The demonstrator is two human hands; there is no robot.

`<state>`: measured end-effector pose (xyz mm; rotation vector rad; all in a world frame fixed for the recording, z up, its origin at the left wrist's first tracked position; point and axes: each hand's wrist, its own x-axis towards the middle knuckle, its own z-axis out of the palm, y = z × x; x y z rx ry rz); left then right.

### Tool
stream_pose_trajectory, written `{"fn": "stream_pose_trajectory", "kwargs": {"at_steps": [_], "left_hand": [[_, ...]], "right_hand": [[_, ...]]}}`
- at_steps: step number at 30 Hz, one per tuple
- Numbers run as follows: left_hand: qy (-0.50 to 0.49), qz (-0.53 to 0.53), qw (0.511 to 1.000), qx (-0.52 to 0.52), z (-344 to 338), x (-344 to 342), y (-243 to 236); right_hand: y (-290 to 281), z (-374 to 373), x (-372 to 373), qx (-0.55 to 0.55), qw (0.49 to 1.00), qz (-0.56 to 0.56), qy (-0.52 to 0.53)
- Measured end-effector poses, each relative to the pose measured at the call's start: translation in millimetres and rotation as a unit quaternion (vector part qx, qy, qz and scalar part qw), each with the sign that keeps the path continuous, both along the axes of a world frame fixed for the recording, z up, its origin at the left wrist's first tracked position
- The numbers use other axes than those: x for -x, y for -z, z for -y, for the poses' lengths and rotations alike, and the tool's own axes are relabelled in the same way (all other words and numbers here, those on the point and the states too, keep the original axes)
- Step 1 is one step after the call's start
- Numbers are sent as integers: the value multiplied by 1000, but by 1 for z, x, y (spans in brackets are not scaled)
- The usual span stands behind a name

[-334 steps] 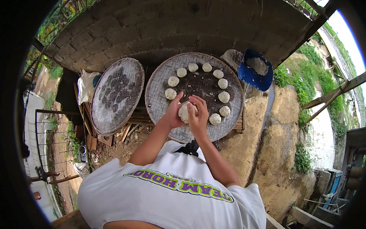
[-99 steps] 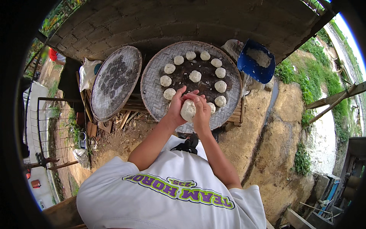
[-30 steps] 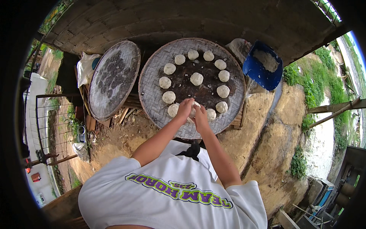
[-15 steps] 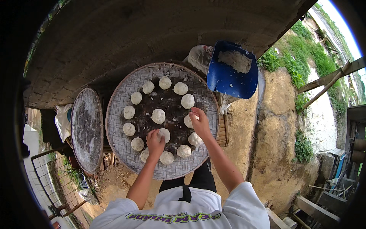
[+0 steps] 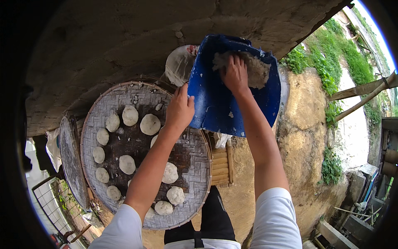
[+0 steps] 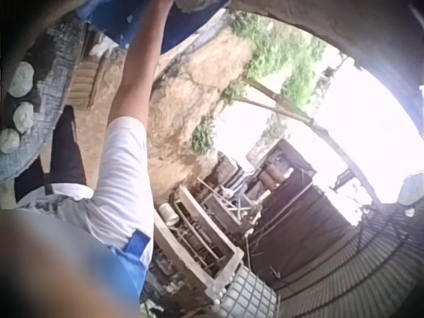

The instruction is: The person repeatedly scoops dough from a blue container, rolls it into balls with both hands, and places them on a round woven tray. The person continues this cycle until the tray is filled with dough balls.

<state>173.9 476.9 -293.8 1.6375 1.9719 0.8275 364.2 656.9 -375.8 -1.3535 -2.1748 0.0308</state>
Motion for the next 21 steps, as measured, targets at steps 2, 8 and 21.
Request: {"fn": "stream_pose_trajectory", "kwargs": {"at_steps": [2,8,21], "left_hand": [[-5,-22,1000,3,-8,8,9],[10,-8,1000,3,-7,11,9],[-20,28,998,49,-7,9,8]], "right_hand": [[6,-5,14,5,999,-42,22],[3,6,29,148,985,-80,-33],[14,6,75,83,974,-173,123]]}}
